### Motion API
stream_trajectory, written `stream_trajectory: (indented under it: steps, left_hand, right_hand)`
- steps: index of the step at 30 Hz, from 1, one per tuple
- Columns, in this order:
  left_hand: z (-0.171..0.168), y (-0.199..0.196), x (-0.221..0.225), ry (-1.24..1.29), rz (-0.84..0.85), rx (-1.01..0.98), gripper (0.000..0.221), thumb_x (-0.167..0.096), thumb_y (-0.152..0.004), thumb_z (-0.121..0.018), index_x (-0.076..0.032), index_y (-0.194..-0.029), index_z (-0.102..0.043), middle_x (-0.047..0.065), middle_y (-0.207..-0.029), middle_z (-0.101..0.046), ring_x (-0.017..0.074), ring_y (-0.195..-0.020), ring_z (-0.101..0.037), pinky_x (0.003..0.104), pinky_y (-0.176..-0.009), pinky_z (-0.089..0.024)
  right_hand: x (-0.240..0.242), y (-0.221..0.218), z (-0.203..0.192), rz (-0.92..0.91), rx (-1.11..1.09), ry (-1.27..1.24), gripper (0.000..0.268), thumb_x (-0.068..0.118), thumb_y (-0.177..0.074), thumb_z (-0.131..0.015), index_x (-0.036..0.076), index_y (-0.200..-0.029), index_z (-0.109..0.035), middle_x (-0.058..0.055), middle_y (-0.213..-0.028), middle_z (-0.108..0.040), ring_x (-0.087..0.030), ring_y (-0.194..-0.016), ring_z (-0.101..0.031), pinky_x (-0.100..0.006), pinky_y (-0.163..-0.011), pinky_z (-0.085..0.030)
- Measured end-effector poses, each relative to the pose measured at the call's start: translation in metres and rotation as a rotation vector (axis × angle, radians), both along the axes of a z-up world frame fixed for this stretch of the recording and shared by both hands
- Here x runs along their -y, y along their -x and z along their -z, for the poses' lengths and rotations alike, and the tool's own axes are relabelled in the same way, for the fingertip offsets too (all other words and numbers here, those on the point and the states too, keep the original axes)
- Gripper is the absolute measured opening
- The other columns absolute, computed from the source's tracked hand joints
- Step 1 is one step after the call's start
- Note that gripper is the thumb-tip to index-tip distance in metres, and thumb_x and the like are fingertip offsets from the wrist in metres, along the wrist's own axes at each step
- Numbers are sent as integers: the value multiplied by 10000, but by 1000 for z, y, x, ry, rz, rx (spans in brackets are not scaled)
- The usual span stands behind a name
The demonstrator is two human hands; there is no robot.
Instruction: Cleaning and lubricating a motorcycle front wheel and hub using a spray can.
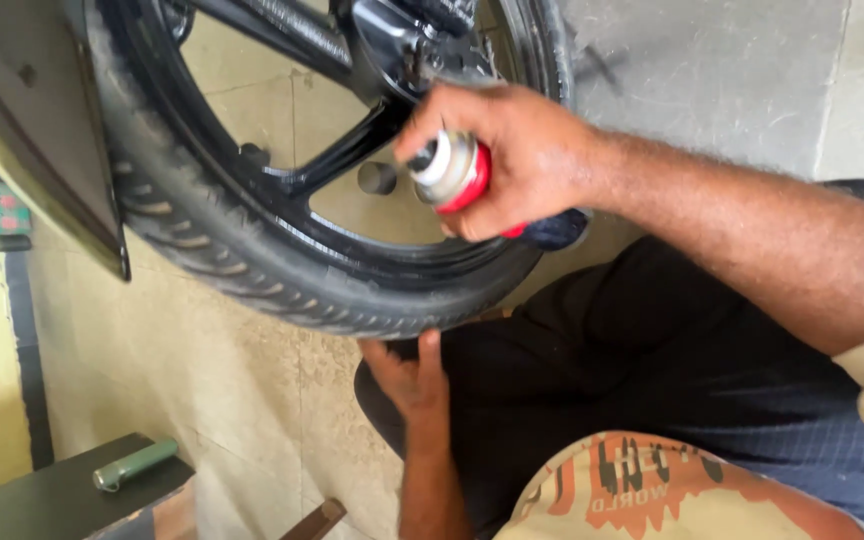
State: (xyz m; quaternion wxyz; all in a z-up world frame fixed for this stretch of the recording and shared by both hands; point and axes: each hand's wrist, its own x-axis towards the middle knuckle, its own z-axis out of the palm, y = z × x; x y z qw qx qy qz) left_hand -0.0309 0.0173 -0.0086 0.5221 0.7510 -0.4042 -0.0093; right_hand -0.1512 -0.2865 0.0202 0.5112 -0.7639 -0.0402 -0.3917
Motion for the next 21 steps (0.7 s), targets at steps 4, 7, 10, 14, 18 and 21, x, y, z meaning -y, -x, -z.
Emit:
stream_trajectory:
  steps: [4, 7, 10, 14, 18, 21]
  left_hand:
    - [-5, -22, -35, -279, -51, 243, 811, -364, -924, -801, 79, -1482, -415, 234, -1428, -520, 351, -1314, -536, 451, -1139, -427]
    - [3, -44, -63, -399, -176, 361, 784, -345, -874, -819, 72, -1438, -468, 227, -1289, -583, 364, -1186, -587, 460, -1043, -477]
    - [8, -60, -77, -510, -231, 387, 713, -321, -862, -820, 72, -1378, -525, 240, -1202, -621, 389, -1106, -608, 479, -976, -496]
    - [17, -60, -76, -591, -269, 463, 582, -264, -854, -823, 72, -1271, -594, 263, -1175, -634, 436, -1085, -608, 509, -954, -495]
    - [4, -54, -54, -645, -260, 465, 517, -189, -860, -796, 46, -1288, -629, 251, -1198, -644, 470, -1107, -598, 545, -961, -469]
    - [7, -57, -52, -506, -180, 454, 479, -177, -912, -766, 37, -1312, -611, 265, -1299, -622, 479, -1181, -587, 545, -1005, -467]
  right_hand:
    - [4, 10, 6, -116, -453, -25, 694, 301, -741, -903, 275, -1336, -546, -42, -1156, -696, -234, -1024, -733, -396, -879, -629]
    - [8, 18, 23, -203, -826, 38, 755, 309, -665, -921, 334, -1330, -565, -9, -1089, -711, -227, -965, -730, -430, -850, -613]
    - [10, 12, 21, -221, -825, 139, 771, 310, -633, -928, 329, -1313, -566, -17, -1081, -709, -242, -979, -719, -459, -869, -603]
    - [7, -3, -6, -218, -1010, -47, 681, 340, -759, -901, 371, -1332, -536, -14, -1081, -723, -222, -988, -741, -417, -909, -616]
    - [11, -12, 14, -183, -150, -201, 658, 215, -726, -918, 181, -1273, -553, -57, -1177, -702, -206, -1068, -732, -370, -929, -631]
    - [19, 0, 17, -170, 115, -292, 681, 106, -821, -914, 157, -1375, -521, -87, -1270, -640, -230, -1175, -692, -371, -1073, -620]
